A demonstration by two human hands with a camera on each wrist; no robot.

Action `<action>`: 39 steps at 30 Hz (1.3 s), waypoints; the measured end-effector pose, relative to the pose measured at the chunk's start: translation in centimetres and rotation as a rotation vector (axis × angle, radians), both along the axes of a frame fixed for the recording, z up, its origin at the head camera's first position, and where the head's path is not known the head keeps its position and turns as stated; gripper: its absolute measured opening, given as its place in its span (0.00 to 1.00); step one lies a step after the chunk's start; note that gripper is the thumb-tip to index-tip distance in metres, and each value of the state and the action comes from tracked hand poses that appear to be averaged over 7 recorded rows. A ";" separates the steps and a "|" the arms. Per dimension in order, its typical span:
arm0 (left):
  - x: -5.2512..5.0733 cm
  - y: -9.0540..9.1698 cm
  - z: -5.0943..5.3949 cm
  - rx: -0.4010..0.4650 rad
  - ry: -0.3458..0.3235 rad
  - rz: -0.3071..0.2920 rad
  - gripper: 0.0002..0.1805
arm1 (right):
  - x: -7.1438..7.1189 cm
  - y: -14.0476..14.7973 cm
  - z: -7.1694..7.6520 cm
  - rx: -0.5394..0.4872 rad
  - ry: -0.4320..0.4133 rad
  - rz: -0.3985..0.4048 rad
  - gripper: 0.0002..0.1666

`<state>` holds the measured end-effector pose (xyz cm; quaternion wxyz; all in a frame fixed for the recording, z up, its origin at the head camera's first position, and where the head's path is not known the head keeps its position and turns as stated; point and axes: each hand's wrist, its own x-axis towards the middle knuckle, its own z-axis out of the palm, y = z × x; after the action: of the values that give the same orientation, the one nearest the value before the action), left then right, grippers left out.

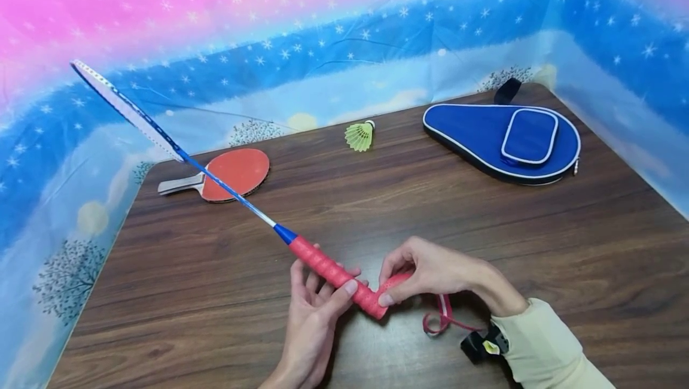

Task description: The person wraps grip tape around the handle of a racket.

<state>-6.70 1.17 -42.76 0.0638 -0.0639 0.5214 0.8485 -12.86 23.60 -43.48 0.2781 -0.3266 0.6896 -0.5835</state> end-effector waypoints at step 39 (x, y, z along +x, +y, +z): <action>0.0 0.0 0.1 0.046 -0.034 0.017 0.47 | -0.2 0.0 0.1 0.052 0.022 -0.047 0.05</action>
<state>-6.67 1.19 -42.70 0.0670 -0.0813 0.5001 0.8595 -13.03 23.62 -43.41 0.2654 -0.3094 0.7150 -0.5679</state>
